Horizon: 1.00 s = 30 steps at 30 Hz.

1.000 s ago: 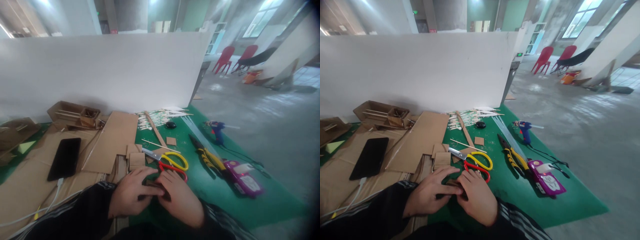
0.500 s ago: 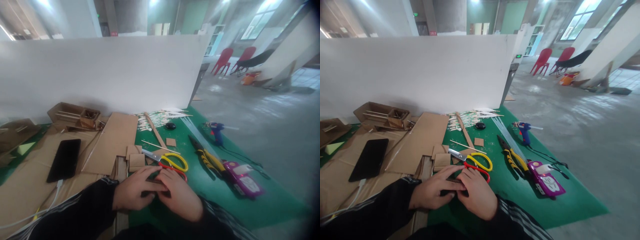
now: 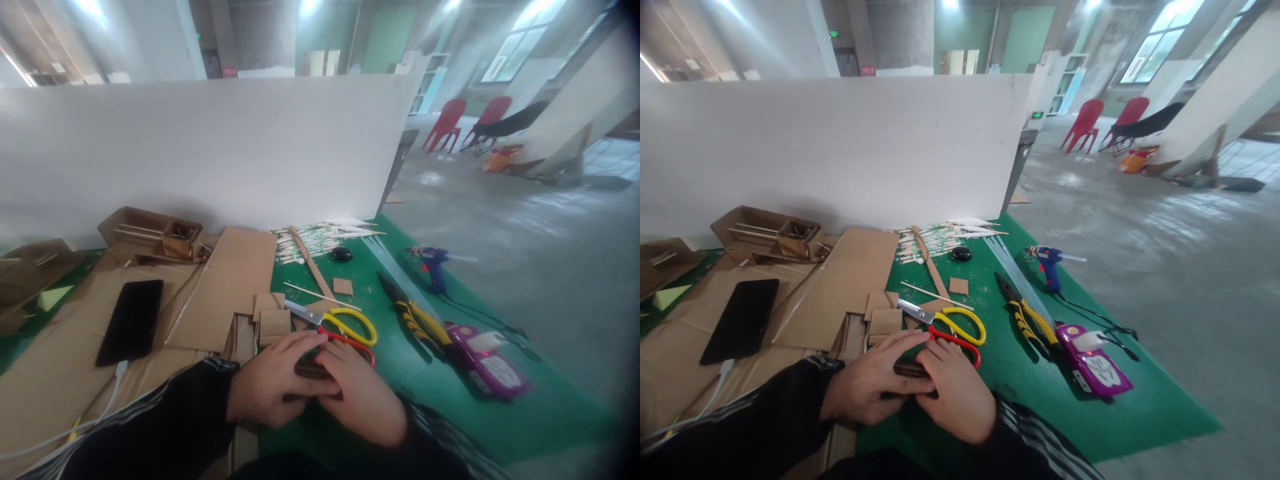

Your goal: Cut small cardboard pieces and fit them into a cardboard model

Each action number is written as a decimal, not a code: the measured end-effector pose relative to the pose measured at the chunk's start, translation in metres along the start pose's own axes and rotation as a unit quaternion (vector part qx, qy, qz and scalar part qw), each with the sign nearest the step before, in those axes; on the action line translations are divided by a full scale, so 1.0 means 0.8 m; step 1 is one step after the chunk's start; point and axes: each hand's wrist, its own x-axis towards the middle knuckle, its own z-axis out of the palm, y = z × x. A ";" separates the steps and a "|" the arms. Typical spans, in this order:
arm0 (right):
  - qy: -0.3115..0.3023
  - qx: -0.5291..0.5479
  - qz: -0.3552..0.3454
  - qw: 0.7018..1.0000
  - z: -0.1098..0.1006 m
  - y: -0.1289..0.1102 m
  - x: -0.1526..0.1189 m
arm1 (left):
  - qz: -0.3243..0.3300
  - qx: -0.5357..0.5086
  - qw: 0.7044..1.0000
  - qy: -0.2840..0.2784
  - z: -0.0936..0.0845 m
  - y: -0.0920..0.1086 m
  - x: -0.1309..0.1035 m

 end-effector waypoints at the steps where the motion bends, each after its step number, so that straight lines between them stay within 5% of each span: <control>1: -0.001 -0.001 0.003 1.000 0.001 0.001 0.000 | 0.002 0.002 1.000 -0.007 0.000 -0.001 0.000; 11: 0.013 0.008 0.001 1.000 0.002 0.002 0.002 | -0.048 -0.018 0.998 -0.020 -0.002 0.007 0.000; 15: 0.027 0.015 -0.012 0.999 0.001 0.002 0.001 | -0.033 -0.032 0.999 0.021 -0.004 0.011 -0.003; 19: 0.072 0.095 0.041 0.992 -0.005 -0.005 -0.002 | -0.157 -0.102 0.980 0.062 -0.012 0.014 -0.013; 23: 0.069 0.308 0.143 0.938 -0.007 -0.018 -0.003 | -0.278 -0.181 0.941 0.067 -0.026 0.018 -0.020; 27: 0.041 0.484 0.185 0.854 0.002 -0.029 -0.002 | -0.275 -0.229 0.932 0.055 -0.038 0.024 -0.017; 30: 0.019 0.535 0.199 0.820 0.009 -0.033 -0.001 | -0.283 -0.258 0.923 0.044 -0.042 0.022 -0.015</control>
